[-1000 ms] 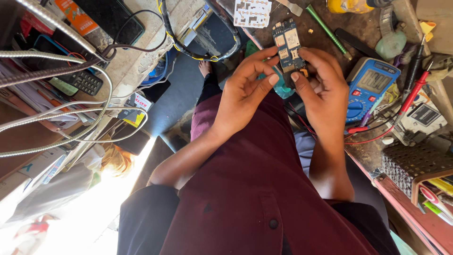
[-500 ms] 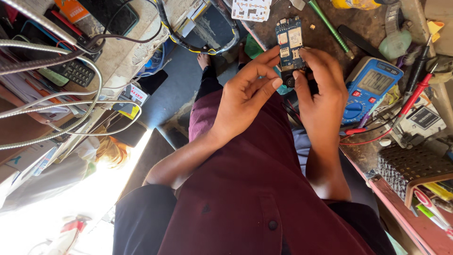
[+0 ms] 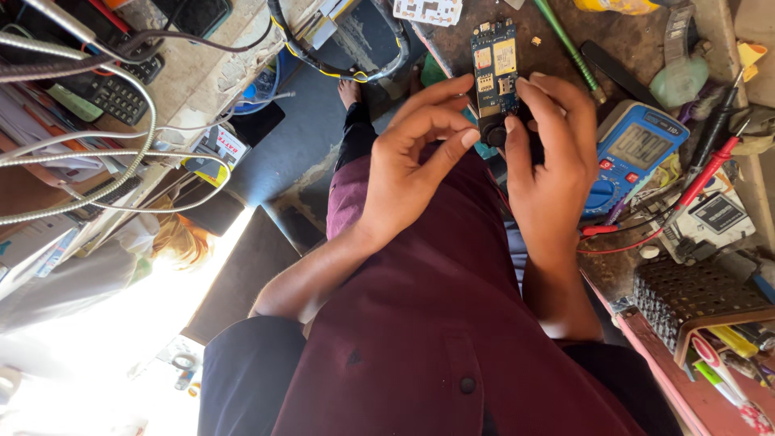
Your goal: The person holds a small circuit board and uses a soldering iron to solder components on it, working over a cluttered repair bench. They reposition and turn the board between solder passes, apply flux or paste from a small tube, and continue soldering different points on the board.
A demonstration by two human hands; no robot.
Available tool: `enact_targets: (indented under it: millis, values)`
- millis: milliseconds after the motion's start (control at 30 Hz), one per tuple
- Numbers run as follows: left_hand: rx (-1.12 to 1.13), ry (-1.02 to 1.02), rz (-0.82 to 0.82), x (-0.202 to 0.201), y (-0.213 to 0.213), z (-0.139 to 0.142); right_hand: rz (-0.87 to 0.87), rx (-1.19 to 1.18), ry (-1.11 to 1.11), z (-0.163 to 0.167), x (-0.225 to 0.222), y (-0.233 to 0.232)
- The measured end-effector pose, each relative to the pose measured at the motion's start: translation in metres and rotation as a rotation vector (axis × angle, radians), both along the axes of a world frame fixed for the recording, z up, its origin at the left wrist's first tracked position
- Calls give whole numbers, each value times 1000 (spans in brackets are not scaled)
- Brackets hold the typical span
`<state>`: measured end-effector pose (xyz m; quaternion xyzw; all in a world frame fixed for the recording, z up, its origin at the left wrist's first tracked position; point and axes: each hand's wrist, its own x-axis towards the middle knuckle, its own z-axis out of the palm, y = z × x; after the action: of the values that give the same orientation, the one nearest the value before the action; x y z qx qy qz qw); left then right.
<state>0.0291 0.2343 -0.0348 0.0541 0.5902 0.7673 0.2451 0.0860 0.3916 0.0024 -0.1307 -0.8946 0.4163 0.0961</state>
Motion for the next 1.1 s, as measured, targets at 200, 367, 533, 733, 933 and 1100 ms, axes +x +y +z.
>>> enact_targets:
  millis: [200, 367, 533, 733, 933, 1100]
  values:
    - [25, 55, 216, 11, -10, 6, 14, -444, 128, 5, 18, -5]
    - [201, -70, 282, 25, -18, 17, 95, -578, 197, 7, 28, -10]
    - [290, -62, 239, 37, -34, 30, 128, -650, 259, 10, 33, -20]
    - [321, 28, 181, 36, -68, 48, 178, -805, 370, 15, 32, -47]
    - [351, 31, 123, 34, -100, 54, 185, -799, 381, 21, 31, -83]
    - [351, 18, 101, 33, -123, 51, 199, -770, 341, 24, 30, -104]
